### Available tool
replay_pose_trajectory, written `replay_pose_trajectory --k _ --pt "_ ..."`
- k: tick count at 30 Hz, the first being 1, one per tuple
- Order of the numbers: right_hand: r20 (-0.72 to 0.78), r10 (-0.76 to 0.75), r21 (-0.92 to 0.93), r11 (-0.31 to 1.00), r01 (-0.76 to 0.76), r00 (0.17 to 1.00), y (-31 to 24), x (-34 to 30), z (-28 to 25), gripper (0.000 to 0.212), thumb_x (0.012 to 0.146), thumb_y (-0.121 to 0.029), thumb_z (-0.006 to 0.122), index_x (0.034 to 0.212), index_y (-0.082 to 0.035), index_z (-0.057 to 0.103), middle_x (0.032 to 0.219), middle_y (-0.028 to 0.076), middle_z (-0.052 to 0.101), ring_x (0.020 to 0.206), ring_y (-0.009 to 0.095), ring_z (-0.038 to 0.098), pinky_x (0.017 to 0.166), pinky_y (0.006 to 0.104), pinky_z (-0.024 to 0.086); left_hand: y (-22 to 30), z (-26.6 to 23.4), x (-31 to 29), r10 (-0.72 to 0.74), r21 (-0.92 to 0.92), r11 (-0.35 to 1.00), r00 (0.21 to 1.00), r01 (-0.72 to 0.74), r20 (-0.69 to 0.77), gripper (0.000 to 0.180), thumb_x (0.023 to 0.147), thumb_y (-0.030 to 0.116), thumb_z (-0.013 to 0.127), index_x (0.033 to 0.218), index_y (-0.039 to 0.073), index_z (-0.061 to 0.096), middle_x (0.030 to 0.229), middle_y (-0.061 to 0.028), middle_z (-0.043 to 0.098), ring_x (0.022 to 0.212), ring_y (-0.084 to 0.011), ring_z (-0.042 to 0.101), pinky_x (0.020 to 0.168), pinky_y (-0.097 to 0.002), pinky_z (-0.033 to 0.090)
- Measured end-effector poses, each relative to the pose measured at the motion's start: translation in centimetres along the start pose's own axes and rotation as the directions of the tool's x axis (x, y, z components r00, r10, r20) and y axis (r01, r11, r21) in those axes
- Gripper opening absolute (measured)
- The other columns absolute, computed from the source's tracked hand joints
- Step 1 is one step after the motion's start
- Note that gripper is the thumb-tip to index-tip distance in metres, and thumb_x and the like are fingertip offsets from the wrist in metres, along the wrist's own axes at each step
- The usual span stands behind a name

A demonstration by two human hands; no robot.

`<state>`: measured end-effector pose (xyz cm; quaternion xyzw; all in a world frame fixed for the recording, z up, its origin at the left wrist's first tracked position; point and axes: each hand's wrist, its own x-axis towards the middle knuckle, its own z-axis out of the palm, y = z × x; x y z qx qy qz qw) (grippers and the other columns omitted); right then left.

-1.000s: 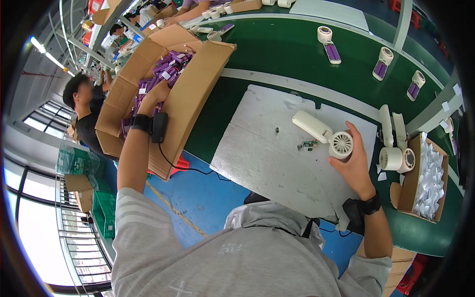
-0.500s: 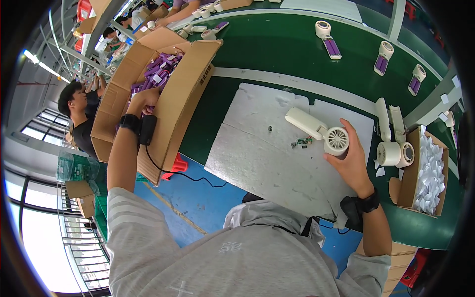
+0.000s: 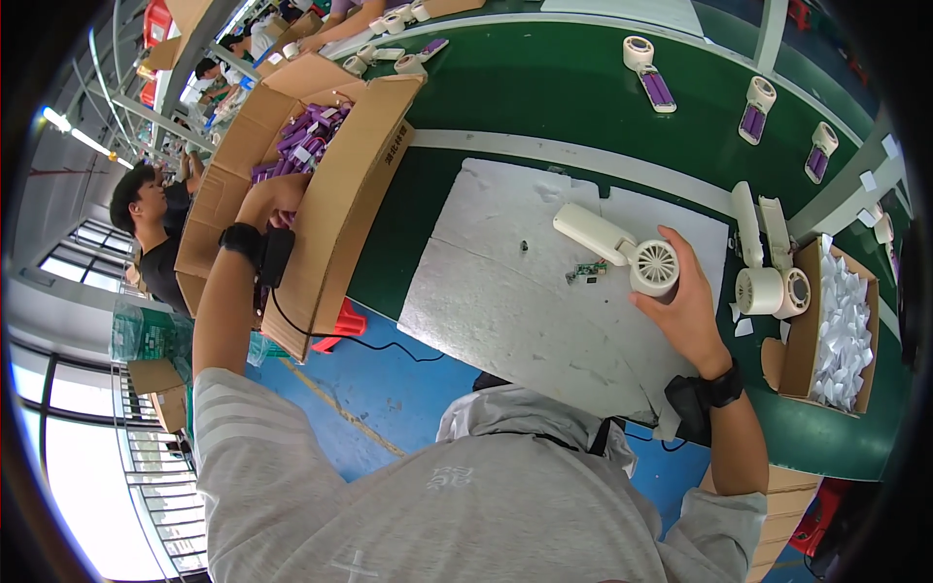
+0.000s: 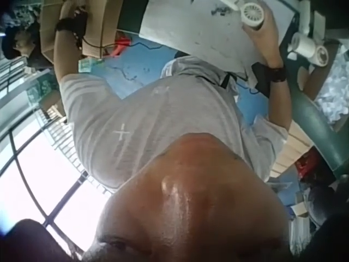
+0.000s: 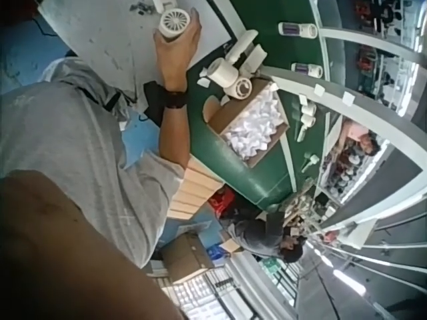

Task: Assembling circuit boards and batteries into hair dryer housings on an assembly line.

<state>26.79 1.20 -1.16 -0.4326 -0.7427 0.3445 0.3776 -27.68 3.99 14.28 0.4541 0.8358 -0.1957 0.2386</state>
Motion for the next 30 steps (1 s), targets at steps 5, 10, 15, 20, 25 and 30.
replay_pose_trajectory --k 5,10,15,20,25,30 --pt "0.023 0.015 0.033 0.999 -0.016 1.0 0.2 -0.2 0.1 0.081 0.067 -0.001 0.079 0.137 -0.006 0.04 0.127 0.016 0.053 0.115 0.03 0.055 0.099 0.0349 0.044 -5.1 2.2 1.7 0.469 -0.028 0.878 0.87 -0.478 -0.154 0.061 0.082 0.017 0.068 0.138 0.007 0.045 0.094 -0.0136 0.067 0.062 -0.0178 0.062 0.047 -0.0296 0.05" --pt "0.02 0.018 0.009 1.0 -0.018 1.0 -0.3 0.0 0.1 0.078 0.067 -0.001 0.079 0.136 -0.006 0.042 0.126 0.016 0.054 0.114 0.031 0.056 0.098 0.0357 0.045 -2.9 2.2 -0.9 0.307 -0.245 0.908 0.938 -0.34 -0.163 0.059 0.081 0.017 0.068 0.135 0.001 0.048 0.102 -0.0128 0.065 0.073 -0.0134 0.064 0.052 -0.0232 0.048" --pt "0.0 0.002 -0.007 1.0 -0.002 1.0 -0.2 0.1 0.3 0.077 0.067 -0.002 0.079 0.135 -0.006 0.042 0.126 0.016 0.054 0.115 0.031 0.056 0.098 0.0359 0.045 -1.9 1.7 -1.9 0.223 -0.28 0.927 0.966 -0.251 -0.128 0.06 0.082 0.016 0.067 0.137 0.002 0.046 0.108 -0.0107 0.065 0.073 -0.0116 0.064 0.05 -0.0209 0.048" --pt "-0.008 0.018 0.015 1.0 -0.018 1.0 -0.1 0.0 0.1 0.076 0.068 -0.002 0.079 0.134 -0.006 0.043 0.126 0.016 0.054 0.115 0.031 0.056 0.098 0.0359 0.045 0.3 1.4 -3.0 0.198 -0.11 0.973 0.978 -0.205 -0.069 0.062 0.081 0.011 0.069 0.137 0.003 0.045 0.109 -0.0118 0.066 0.089 -0.0185 0.064 0.059 -0.0265 0.052" --pt "-0.005 -0.003 0.035 0.999 0.003 1.0 -0.1 0.0 0.1 0.075 0.068 -0.003 0.079 0.134 -0.007 0.043 0.126 0.016 0.053 0.115 0.032 0.055 0.097 0.0365 0.045 -6.7 3.1 2.4 0.732 0.061 0.661 0.625 -0.748 -0.271 0.058 0.081 0.009 0.07 0.134 0.0 0.048 0.118 -0.0127 0.063 0.102 -0.0178 0.061 0.088 -0.0299 0.049" --pt "-0.019 -0.007 0.011 1.0 0.007 1.0 0.2 -0.3 0.0 0.074 0.068 -0.003 0.078 0.133 -0.007 0.044 0.126 0.015 0.053 0.114 0.034 0.055 0.097 0.0373 0.046 -4.5 3.6 -0.3 0.54 -0.152 0.772 0.763 -0.617 -0.355 0.051 0.084 0.009 0.068 0.131 -0.001 0.052 0.119 -0.0118 0.064 0.105 -0.0165 0.059 0.094 -0.0298 0.045"
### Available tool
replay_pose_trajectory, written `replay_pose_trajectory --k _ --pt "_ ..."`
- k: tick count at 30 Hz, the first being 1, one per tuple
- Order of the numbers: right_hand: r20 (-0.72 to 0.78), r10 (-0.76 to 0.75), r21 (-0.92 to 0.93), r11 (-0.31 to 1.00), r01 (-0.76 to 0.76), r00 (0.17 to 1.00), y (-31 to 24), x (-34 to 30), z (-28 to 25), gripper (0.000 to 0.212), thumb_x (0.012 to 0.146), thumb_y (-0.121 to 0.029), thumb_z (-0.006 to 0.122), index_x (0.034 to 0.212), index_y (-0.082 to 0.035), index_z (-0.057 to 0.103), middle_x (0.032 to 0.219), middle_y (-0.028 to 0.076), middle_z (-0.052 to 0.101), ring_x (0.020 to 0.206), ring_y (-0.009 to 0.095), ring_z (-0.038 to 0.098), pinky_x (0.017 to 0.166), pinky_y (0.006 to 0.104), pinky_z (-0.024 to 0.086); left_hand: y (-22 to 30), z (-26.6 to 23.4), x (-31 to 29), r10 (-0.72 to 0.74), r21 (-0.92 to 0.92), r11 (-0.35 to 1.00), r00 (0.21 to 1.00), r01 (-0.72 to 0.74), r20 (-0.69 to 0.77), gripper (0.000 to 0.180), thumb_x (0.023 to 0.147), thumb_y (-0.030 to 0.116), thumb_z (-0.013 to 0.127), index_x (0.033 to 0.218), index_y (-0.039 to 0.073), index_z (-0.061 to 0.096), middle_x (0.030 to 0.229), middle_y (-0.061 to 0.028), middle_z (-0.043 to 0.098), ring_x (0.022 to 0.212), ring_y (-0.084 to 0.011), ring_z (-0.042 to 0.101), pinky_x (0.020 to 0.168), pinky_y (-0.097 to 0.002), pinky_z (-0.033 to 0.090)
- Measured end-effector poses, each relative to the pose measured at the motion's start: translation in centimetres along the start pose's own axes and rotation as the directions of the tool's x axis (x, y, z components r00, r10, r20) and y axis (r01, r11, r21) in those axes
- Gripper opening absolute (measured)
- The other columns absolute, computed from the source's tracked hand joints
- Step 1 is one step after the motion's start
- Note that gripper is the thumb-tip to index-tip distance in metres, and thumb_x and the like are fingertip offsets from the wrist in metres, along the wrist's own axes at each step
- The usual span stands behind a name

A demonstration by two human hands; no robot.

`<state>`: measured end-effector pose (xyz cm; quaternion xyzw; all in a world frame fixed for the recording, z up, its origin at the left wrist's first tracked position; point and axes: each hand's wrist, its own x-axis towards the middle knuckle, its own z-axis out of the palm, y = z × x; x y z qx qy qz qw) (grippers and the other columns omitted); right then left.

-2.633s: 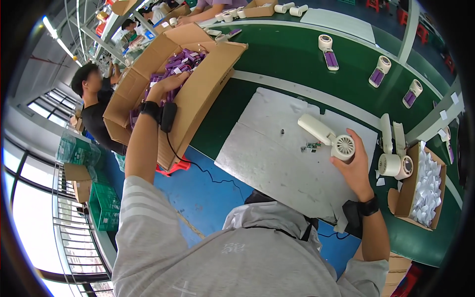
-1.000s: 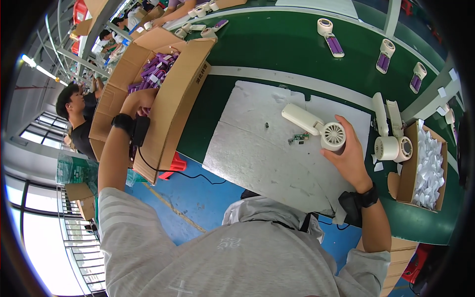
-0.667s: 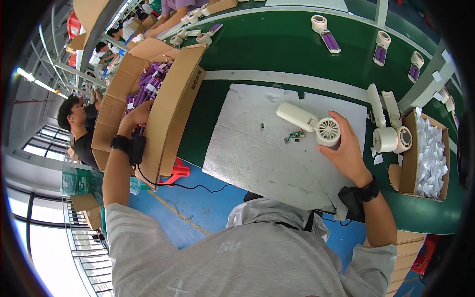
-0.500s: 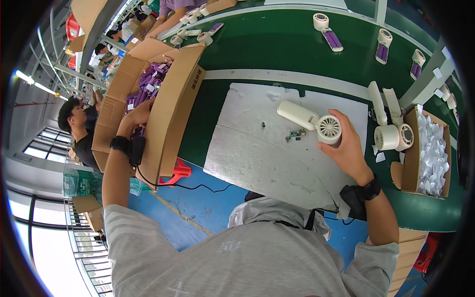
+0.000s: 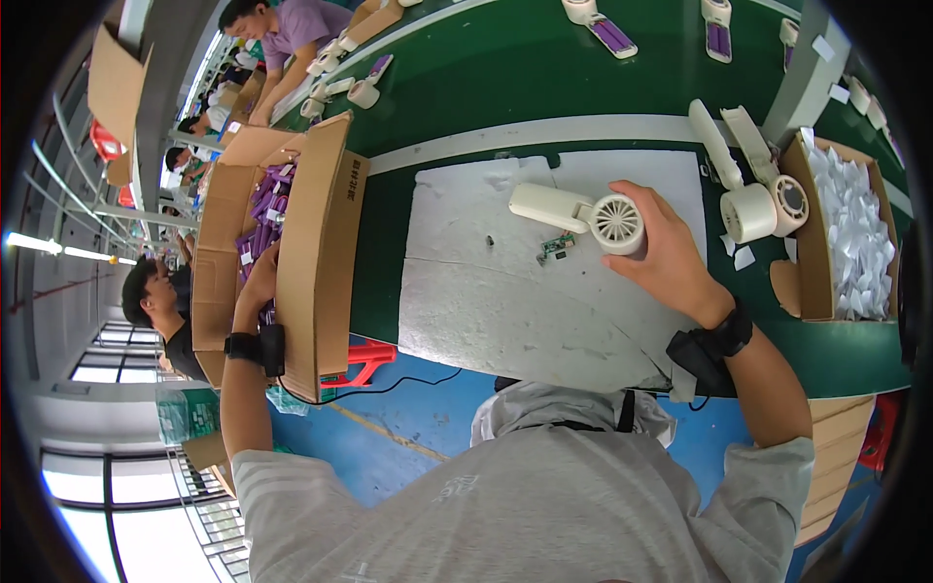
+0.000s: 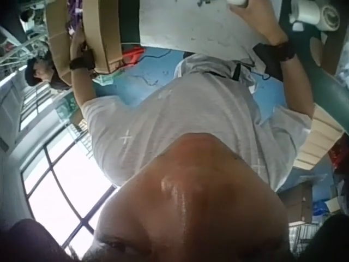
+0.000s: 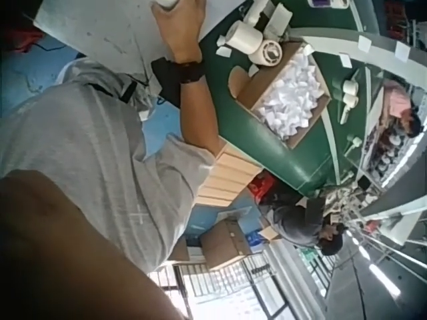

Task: Assembling circuit boards and batteries into hair dryer housings on an assembly line.

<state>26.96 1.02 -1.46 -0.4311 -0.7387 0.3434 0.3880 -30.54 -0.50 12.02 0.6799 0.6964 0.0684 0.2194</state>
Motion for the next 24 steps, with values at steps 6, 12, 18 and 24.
replay_pose_trajectory --k 6,12,18,24 --pt "-0.007 -0.006 0.01 1.0 0.007 1.0 -0.2 0.3 0.2 0.073 0.068 -0.003 0.078 0.132 -0.007 0.044 0.125 0.014 0.053 0.112 0.034 0.055 0.096 0.0374 0.046 -1.9 -0.4 -0.5 -0.23 -0.177 0.963 0.963 0.204 -0.142 0.047 0.086 0.008 0.065 0.131 0.001 0.053 0.101 -0.0079 0.067 0.093 -0.0133 0.061 0.08 -0.0277 0.05" --pt "-0.014 -0.014 -0.009 1.0 0.014 1.0 -0.3 0.2 0.4 0.071 0.068 -0.002 0.077 0.132 -0.008 0.045 0.124 0.014 0.054 0.112 0.034 0.055 0.096 0.0373 0.046 -2.5 -0.9 -0.8 -0.357 -0.588 0.765 0.933 0.262 -0.048 0.047 0.09 0.03 0.062 0.129 0.006 0.055 0.078 -0.0007 0.062 0.068 -0.0086 0.056 0.057 -0.027 0.044" --pt "-0.014 -0.026 -0.014 1.0 0.026 1.0 -0.2 0.3 0.5 0.07 0.069 -0.003 0.076 0.131 -0.009 0.045 0.124 0.014 0.053 0.113 0.033 0.055 0.096 0.0373 0.046 -0.7 -1.9 0.7 -0.472 -0.712 0.557 0.869 0.427 0.151 0.07 0.091 0.056 0.055 0.141 0.009 0.043 0.077 -0.0003 0.062 0.065 -0.0098 0.057 0.055 -0.0272 0.044" --pt "0.001 0.014 0.005 1.0 -0.014 1.0 0.1 0.1 0.3 0.069 0.07 -0.002 0.076 0.131 -0.008 0.045 0.124 0.013 0.053 0.114 0.033 0.055 0.096 0.037 0.046 3.7 0.7 1.0 -0.488 -0.528 0.727 0.871 0.438 0.051 0.072 0.095 0.061 0.043 0.143 0.007 0.041 0.131 -0.0092 0.057 0.115 -0.0171 0.055 0.096 -0.0341 0.045"
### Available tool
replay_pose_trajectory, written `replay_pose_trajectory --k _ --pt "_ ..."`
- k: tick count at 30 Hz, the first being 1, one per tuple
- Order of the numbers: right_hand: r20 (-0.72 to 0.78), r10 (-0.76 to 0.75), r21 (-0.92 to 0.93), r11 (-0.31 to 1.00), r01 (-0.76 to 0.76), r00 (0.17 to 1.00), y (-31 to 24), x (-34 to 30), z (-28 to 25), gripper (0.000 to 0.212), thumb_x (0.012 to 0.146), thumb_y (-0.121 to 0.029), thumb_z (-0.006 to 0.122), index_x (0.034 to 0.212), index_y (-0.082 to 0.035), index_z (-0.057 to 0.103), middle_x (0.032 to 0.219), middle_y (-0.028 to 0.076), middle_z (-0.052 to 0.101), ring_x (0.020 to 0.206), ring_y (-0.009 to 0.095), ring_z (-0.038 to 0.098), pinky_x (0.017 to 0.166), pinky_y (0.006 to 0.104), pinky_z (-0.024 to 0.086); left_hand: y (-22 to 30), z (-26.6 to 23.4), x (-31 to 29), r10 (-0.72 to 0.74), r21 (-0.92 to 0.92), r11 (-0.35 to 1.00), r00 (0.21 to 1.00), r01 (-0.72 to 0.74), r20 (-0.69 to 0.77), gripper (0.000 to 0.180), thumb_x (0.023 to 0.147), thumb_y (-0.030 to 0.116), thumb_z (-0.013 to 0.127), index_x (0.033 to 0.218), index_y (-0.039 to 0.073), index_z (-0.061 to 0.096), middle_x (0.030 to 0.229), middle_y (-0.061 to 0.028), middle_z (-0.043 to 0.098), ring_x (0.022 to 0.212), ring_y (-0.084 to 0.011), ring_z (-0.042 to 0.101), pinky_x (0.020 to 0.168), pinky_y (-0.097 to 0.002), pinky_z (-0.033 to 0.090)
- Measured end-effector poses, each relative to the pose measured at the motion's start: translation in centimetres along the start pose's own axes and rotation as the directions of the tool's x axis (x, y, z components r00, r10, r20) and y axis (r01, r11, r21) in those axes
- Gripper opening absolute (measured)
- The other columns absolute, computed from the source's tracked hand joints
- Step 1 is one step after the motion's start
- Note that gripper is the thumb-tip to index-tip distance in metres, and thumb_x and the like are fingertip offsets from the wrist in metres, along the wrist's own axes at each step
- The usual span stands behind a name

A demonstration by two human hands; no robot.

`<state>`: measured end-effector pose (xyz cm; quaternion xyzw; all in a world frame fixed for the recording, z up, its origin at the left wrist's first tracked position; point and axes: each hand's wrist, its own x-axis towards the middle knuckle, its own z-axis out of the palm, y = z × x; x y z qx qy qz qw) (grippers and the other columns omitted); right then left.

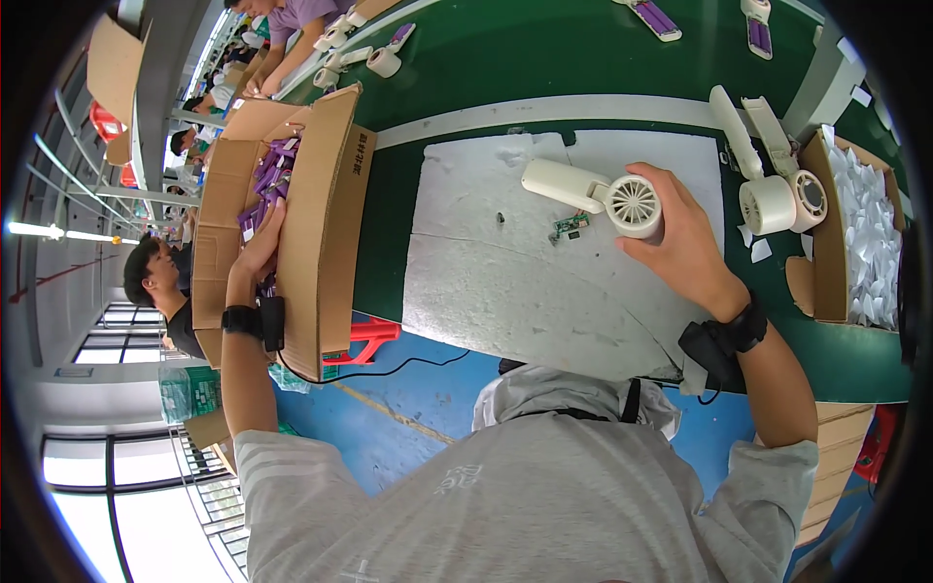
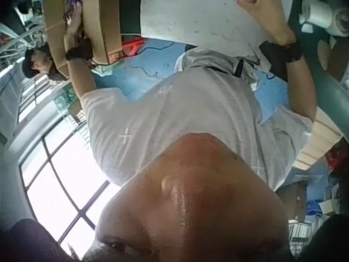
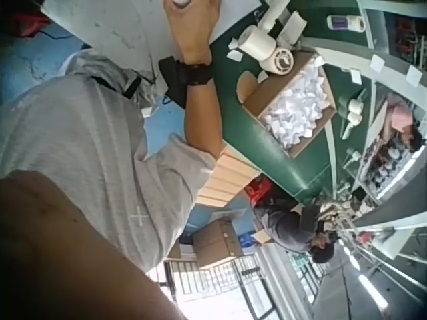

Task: Assembling circuit boards and batteries into hair dryer housings on an assembly line.

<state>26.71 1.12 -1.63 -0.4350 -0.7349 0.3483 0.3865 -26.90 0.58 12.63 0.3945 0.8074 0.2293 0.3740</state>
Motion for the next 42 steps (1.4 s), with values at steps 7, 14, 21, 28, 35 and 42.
replay_pose_trajectory --k 7,14,21,28,35,42 --pt "0.001 -0.024 0.005 1.0 0.024 1.0 -0.4 0.2 0.2 0.069 0.069 -0.002 0.077 0.131 -0.007 0.045 0.124 0.014 0.054 0.114 0.033 0.055 0.096 0.0366 0.046 -4.0 -2.6 1.9 0.217 -0.01 0.975 0.958 -0.223 -0.189 0.058 0.098 0.049 0.048 0.138 0.007 0.047 0.132 -0.0069 0.054 0.119 -0.0149 0.049 0.095 -0.0297 0.044" --pt "0.007 -0.021 -0.004 1.0 0.021 1.0 -0.4 0.1 0.1 0.07 0.069 -0.002 0.077 0.131 -0.005 0.045 0.125 0.015 0.055 0.113 0.031 0.056 0.096 0.036 0.046 -1.3 -0.1 -1.4 0.246 -0.033 0.964 0.934 -0.263 -0.258 0.057 0.098 0.039 0.055 0.143 0.006 0.041 0.131 -0.0076 0.054 0.118 -0.0163 0.05 0.098 -0.0278 0.041" --pt "-0.007 -0.018 -0.001 1.0 0.018 1.0 0.0 0.4 0.4 0.071 0.069 -0.002 0.077 0.132 -0.005 0.045 0.124 0.015 0.055 0.111 0.029 0.057 0.097 0.0358 0.045 -1.0 1.3 -2.3 0.289 0.018 0.956 0.936 -0.292 -0.202 0.041 0.097 0.035 0.057 0.128 0.009 0.053 0.111 -0.0037 0.06 0.097 -0.0115 0.056 0.084 -0.0265 0.046" --pt "0.003 -0.015 0.001 1.0 0.015 1.0 -0.3 0.2 0.4 0.071 0.07 -0.002 0.077 0.132 -0.005 0.044 0.124 0.015 0.055 0.112 0.028 0.057 0.097 0.0353 0.045 -3.0 -1.0 -1.0 0.496 0.232 0.864 0.835 -0.447 -0.237 0.035 0.095 0.03 0.062 0.121 0.007 0.057 0.093 -0.0024 0.063 0.083 -0.0086 0.054 0.074 -0.0237 0.044" --pt "0.011 -0.007 -0.012 1.0 0.007 1.0 -0.2 0.2 0.2 0.07 0.07 -0.001 0.076 0.132 -0.005 0.045 0.125 0.014 0.055 0.112 0.027 0.057 0.097 0.0347 0.045 -3.7 0.0 -2.2 0.713 0.416 0.7 0.607 -0.581 -0.351 0.031 0.094 0.027 0.064 0.112 0.002 0.06 0.089 -0.002 0.063 0.081 -0.0079 0.054 0.073 -0.0229 0.044" --pt "0.023 0.011 0.0 1.0 -0.011 1.0 -0.2 0.4 0.3 0.07 0.07 -0.001 0.076 0.133 -0.005 0.045 0.124 0.013 0.055 0.111 0.026 0.057 0.096 0.0341 0.046 -3.0 0.5 -3.3 0.757 0.431 0.654 0.526 -0.622 -0.388 0.029 0.092 0.019 0.067 0.113 0.001 0.061 0.094 -0.0009 0.064 0.083 -0.0091 0.056 0.077 -0.0233 0.045"
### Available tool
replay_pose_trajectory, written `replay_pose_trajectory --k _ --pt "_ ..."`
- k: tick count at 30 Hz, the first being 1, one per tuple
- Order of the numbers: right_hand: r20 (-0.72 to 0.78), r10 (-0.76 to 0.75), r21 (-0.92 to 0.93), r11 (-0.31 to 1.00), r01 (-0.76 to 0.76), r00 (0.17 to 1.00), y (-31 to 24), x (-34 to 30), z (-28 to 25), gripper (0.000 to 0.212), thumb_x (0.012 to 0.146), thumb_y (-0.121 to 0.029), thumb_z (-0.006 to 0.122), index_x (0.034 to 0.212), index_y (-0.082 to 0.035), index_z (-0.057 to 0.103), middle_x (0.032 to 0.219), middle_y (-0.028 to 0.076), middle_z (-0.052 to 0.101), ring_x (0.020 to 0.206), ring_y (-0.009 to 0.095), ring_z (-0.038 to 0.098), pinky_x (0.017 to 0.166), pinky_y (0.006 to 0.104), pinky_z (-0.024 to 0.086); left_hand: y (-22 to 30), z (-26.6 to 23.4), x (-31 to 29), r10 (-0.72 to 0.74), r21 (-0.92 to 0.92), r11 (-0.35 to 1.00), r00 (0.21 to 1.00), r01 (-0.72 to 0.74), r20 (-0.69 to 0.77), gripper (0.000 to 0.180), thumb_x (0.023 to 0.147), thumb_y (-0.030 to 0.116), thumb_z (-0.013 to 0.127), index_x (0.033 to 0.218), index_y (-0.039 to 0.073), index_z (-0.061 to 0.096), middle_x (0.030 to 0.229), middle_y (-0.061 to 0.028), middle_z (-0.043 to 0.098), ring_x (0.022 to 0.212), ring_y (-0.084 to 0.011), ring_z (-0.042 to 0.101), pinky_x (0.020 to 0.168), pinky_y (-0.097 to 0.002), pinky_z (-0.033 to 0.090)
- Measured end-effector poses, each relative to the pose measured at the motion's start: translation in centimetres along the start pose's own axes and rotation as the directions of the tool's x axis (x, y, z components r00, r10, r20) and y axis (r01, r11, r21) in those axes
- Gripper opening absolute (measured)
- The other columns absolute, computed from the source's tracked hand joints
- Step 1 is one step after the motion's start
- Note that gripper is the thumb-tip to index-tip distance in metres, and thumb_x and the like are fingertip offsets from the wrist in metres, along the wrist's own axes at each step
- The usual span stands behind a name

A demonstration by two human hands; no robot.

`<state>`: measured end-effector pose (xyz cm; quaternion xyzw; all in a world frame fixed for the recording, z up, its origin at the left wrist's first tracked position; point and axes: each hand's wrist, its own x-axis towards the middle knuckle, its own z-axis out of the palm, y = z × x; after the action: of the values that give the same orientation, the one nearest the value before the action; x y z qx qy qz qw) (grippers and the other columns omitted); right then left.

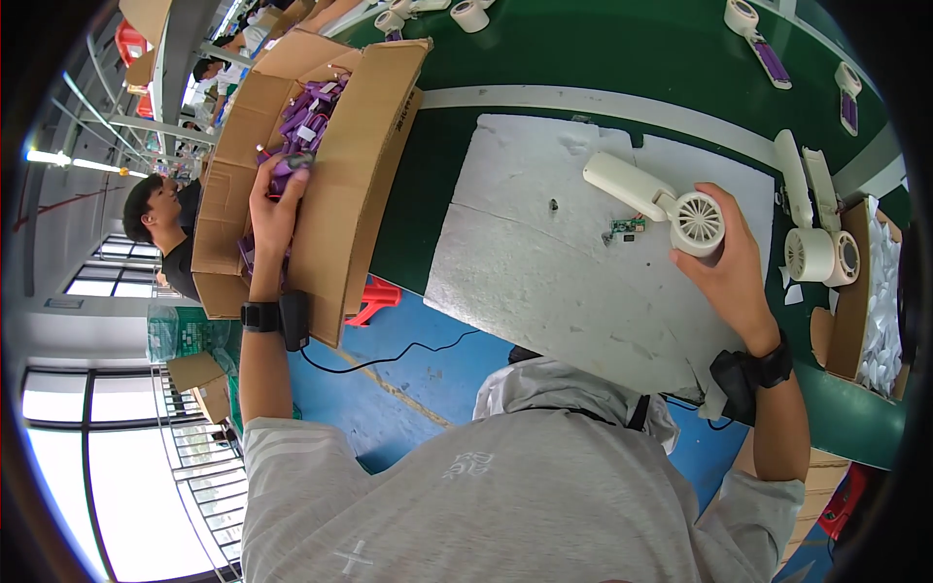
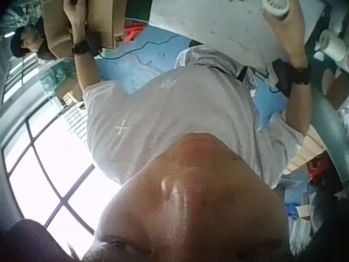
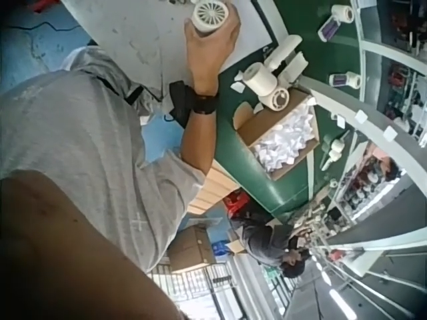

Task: Assembling circuit boards and batteries into hair dryer housings on an assembly line.

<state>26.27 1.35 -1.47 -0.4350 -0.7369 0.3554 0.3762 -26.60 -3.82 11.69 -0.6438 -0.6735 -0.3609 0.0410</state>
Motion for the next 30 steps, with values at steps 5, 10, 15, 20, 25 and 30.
replay_pose_trajectory --k 5,10,15,20,25,30 --pt "0.003 0.015 0.019 1.0 -0.015 1.0 0.0 0.0 0.0 0.07 0.071 -0.001 0.076 0.133 -0.005 0.044 0.124 0.013 0.054 0.111 0.025 0.057 0.096 0.0336 0.046 0.5 0.4 -0.3 -0.047 -0.01 0.999 0.999 0.047 0.017 0.032 0.08 0.009 0.077 0.107 0.002 0.063 0.092 -0.002 0.065 0.086 -0.0102 0.059 0.08 -0.0239 0.047" --pt "0.011 0.017 0.019 1.0 -0.017 1.0 -0.2 0.0 -0.1 0.07 0.071 -0.001 0.076 0.133 -0.005 0.044 0.124 0.013 0.054 0.112 0.025 0.056 0.096 0.0337 0.046 0.4 0.0 -0.5 -0.053 -0.031 0.998 0.995 0.05 -0.08 0.03 0.079 0.006 0.077 0.105 0.002 0.064 0.092 -0.0014 0.065 0.085 -0.0095 0.059 0.08 -0.0234 0.047" --pt "0.012 0.019 0.008 1.0 -0.019 1.0 -0.2 -0.2 -0.1 0.071 0.071 -0.002 0.076 0.133 -0.006 0.044 0.125 0.013 0.054 0.113 0.026 0.056 0.096 0.0343 0.046 -0.4 -1.2 0.5 -0.11 -0.118 0.99 0.963 0.082 -0.248 0.024 0.082 0.008 0.076 0.102 0.002 0.065 0.09 -0.0004 0.065 0.083 -0.0083 0.058 0.078 -0.0226 0.047" --pt "0.005 0.008 0.012 1.0 -0.008 1.0 -0.1 -0.2 -0.2 0.071 0.071 -0.002 0.077 0.134 -0.006 0.044 0.126 0.013 0.054 0.113 0.026 0.056 0.097 0.0349 0.046 -3.8 -2.9 1.2 -0.253 -0.263 0.952 0.886 0.157 -0.389 0.028 0.08 0.01 0.078 0.102 0.0 0.065 0.093 -0.0019 0.067 0.083 -0.0085 0.061 0.076 -0.0242 0.049" --pt "0.005 0.005 0.006 1.0 -0.005 1.0 -0.1 -0.1 -0.1 0.071 0.071 -0.002 0.077 0.134 -0.006 0.044 0.126 0.014 0.055 0.113 0.027 0.057 0.097 0.0349 0.045 -3.4 -2.7 1.4 -0.326 -0.325 0.923 0.87 0.208 -0.369 0.029 0.08 0.014 0.079 0.102 0.0 0.066 0.091 -0.0021 0.068 0.082 -0.0097 0.062 0.076 -0.0249 0.049" --pt "0.006 -0.019 -0.001 1.0 0.019 1.0 0.0 -0.2 -0.2 0.071 0.071 -0.003 0.077 0.133 -0.006 0.044 0.126 0.014 0.055 0.113 0.028 0.057 0.097 0.0349 0.045 0.5 -1.4 2.4 -0.043 0.079 0.994 0.946 0.071 -0.321 0.03 0.078 0.014 0.079 0.103 0.002 0.067 0.091 -0.0046 0.07 0.081 -0.0116 0.064 0.076 -0.0264 0.05"
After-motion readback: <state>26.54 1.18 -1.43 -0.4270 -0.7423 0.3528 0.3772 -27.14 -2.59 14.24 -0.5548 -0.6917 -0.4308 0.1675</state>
